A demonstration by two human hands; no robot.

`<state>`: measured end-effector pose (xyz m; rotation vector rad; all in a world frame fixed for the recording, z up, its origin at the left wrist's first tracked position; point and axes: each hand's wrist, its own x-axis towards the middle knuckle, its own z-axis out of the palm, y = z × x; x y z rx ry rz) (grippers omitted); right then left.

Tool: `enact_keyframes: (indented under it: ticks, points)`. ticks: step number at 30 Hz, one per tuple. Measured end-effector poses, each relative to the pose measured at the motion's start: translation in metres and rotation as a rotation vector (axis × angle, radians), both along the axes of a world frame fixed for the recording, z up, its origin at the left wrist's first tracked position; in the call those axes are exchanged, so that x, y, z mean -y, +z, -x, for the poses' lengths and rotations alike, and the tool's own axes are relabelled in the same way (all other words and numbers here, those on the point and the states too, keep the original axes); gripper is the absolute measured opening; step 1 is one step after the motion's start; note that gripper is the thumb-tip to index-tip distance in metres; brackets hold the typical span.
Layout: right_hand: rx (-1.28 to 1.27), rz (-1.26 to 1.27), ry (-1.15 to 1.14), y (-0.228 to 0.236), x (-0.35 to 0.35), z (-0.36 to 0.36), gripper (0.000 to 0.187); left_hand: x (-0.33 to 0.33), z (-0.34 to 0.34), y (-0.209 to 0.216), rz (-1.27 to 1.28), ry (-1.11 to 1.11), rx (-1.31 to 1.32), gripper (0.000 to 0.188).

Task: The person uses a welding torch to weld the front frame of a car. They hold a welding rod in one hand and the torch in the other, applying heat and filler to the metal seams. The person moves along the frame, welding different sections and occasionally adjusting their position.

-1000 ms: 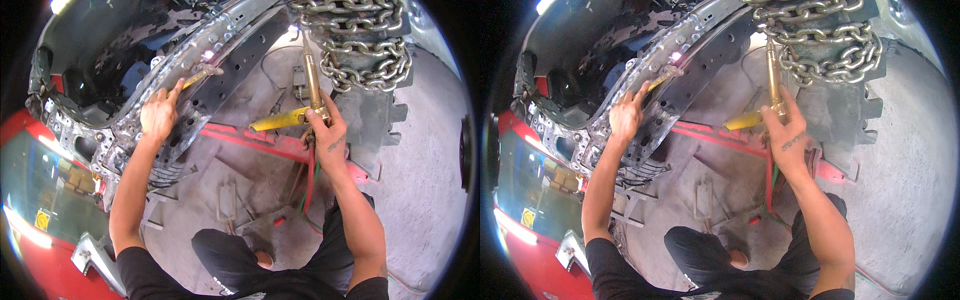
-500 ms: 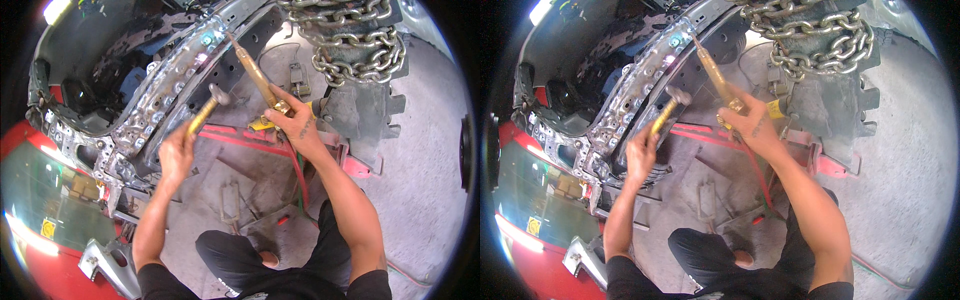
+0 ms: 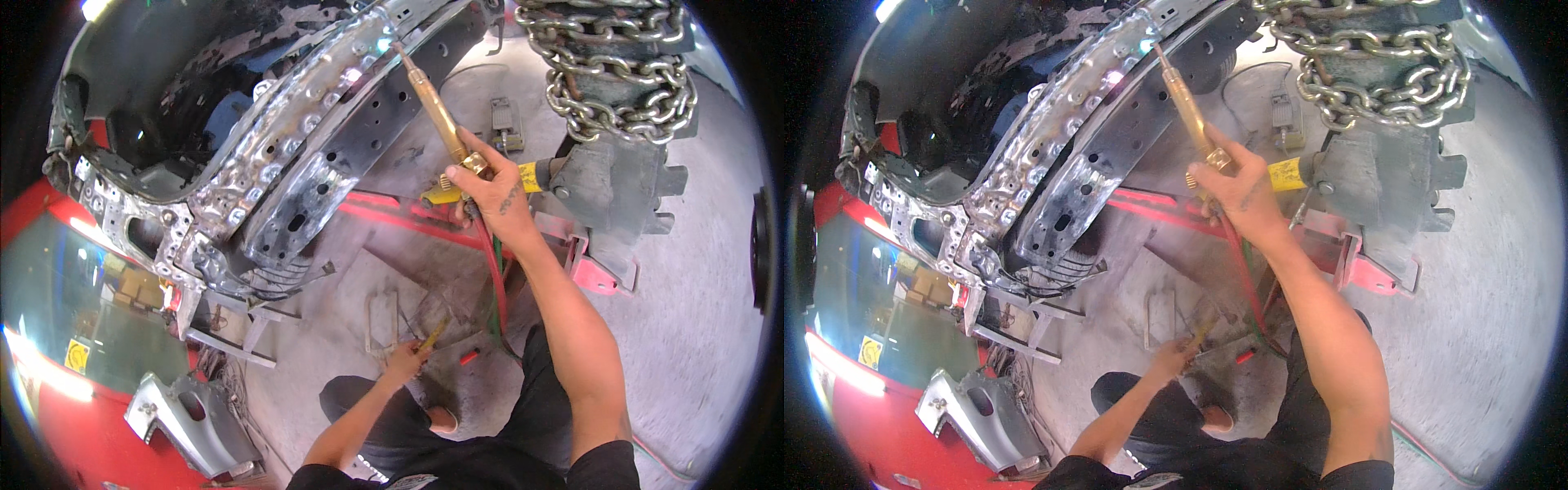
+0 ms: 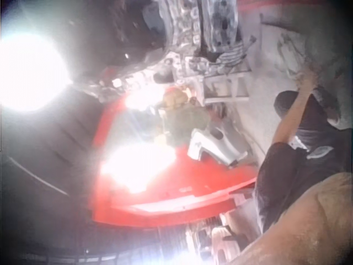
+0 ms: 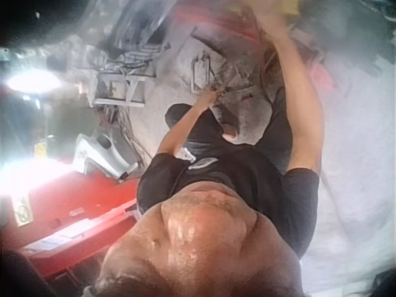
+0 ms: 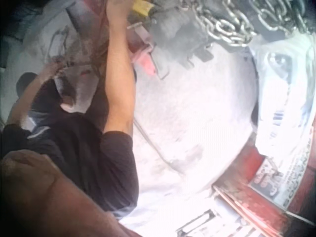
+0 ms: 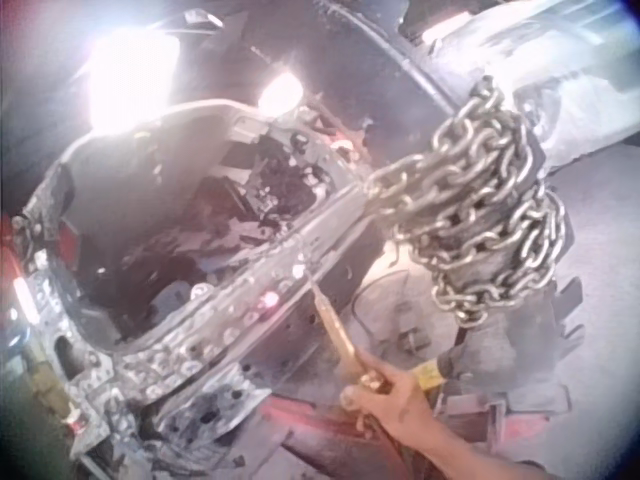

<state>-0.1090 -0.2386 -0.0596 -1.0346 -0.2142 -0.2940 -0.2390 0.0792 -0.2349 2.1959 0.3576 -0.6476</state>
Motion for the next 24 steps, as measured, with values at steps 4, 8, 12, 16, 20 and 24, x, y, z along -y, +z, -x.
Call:
enact_keyframes:
  ticks: [4, 8, 12, 16, 20, 24]
  points:
    - [-0.041, 0.014, -0.014, 0.004, -0.005, 0.002, 0.066, -0.024, 0.029, -0.071, 0.073, 0.018, 0.009, 0.028]
    - [-0.048, 0.057, -0.023, 0.008, -0.010, 0.011, 0.068, -0.047, 0.049, -0.129, 0.048, -0.063, 0.088, 0.029]
    - [-0.066, 0.100, -0.005, 0.007, -0.009, 0.027, 0.070, -0.039, 0.049, -0.121, 0.052, -0.019, -0.072, 0.039]
    - [-0.095, 0.143, 0.054, 0.018, -0.010, 0.054, 0.071, -0.056, 0.046, -0.149, 0.082, 0.063, -0.028, 0.040]
    - [-0.148, 0.185, 0.101, 0.016, -0.006, 0.071, 0.070, -0.035, 0.038, -0.131, 0.051, 0.051, 0.022, 0.030]
    - [-0.157, 0.200, 0.175, 0.014, -0.004, 0.077, 0.068, -0.032, 0.038, -0.124, 0.112, 0.105, -0.009, 0.027]
